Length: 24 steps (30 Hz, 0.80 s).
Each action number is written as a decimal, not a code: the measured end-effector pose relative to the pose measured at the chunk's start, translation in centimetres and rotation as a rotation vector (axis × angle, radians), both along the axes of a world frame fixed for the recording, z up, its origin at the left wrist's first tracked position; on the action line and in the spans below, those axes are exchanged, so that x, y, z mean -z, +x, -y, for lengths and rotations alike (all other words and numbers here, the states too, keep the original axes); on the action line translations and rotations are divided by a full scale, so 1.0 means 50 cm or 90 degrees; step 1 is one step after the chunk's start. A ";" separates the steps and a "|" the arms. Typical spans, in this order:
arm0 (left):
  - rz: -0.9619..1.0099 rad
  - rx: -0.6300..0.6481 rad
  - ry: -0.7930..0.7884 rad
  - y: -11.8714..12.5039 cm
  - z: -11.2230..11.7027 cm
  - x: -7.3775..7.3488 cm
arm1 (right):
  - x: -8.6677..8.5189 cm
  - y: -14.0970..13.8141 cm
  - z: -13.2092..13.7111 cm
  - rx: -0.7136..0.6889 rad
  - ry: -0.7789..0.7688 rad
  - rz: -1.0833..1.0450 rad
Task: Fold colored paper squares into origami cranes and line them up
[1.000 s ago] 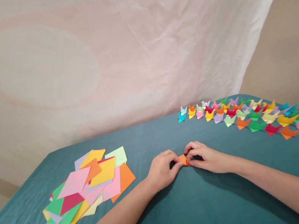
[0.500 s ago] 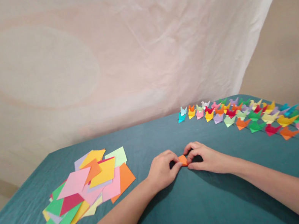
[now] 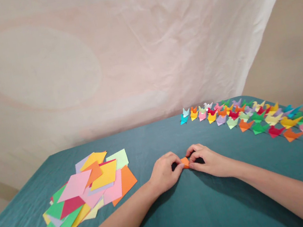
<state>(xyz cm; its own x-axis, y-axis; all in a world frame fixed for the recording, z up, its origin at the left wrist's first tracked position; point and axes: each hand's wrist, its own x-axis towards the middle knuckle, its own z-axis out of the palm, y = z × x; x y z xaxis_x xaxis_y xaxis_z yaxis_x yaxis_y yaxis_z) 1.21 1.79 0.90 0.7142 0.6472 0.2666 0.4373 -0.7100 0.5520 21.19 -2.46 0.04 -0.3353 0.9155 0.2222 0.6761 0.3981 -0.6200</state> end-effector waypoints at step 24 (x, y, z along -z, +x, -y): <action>-0.019 -0.010 0.040 0.011 -0.005 0.006 | 0.005 0.000 0.004 -0.006 0.029 0.035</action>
<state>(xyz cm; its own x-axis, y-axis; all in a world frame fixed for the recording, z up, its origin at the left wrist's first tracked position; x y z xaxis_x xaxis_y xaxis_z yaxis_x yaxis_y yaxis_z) 1.78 2.07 0.61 0.7121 0.6411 0.2863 0.4641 -0.7358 0.4932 21.20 -2.66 -0.22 -0.3573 0.9016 0.2438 0.7047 0.4316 -0.5631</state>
